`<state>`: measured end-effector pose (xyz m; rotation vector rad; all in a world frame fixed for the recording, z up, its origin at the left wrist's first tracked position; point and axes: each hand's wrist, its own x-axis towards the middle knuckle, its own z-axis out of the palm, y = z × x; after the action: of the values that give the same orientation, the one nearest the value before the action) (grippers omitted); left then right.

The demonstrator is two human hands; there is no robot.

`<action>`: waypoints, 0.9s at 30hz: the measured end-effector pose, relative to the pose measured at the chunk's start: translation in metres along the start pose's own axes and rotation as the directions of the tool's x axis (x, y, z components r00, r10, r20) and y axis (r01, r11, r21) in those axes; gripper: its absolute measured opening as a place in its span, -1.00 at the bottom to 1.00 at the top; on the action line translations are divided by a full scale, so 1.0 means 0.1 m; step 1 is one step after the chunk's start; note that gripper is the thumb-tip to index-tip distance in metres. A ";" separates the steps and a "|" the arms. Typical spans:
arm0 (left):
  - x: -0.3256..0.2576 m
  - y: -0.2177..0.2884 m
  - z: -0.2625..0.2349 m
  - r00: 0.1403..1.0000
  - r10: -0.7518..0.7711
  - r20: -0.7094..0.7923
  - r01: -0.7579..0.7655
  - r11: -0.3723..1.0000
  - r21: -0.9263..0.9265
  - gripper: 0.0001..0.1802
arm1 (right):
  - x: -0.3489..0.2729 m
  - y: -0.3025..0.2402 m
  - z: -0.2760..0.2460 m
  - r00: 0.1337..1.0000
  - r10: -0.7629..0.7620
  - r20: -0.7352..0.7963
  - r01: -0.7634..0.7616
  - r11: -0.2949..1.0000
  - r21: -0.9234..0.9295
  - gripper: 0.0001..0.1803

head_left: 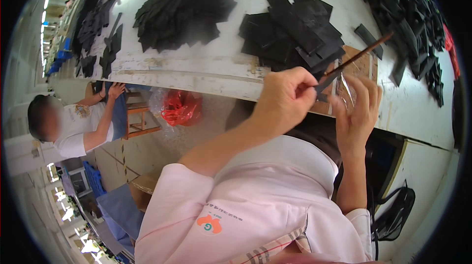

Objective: Folding and stacking small pieces of black fabric.

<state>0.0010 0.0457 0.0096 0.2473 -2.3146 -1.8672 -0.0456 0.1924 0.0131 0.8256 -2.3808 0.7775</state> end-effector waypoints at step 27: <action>0.17 -0.11 0.34 0.986 -0.086 -0.144 0.039 0.953 -0.300 -0.88 | -0.02 0.08 0.19 0.565 0.228 0.793 -0.493 -0.678 0.546 -0.87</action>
<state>-0.0226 0.0722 -0.0082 0.4153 -1.9158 -2.1099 -0.0548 0.1863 -0.0048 -0.2481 -1.1354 3.6693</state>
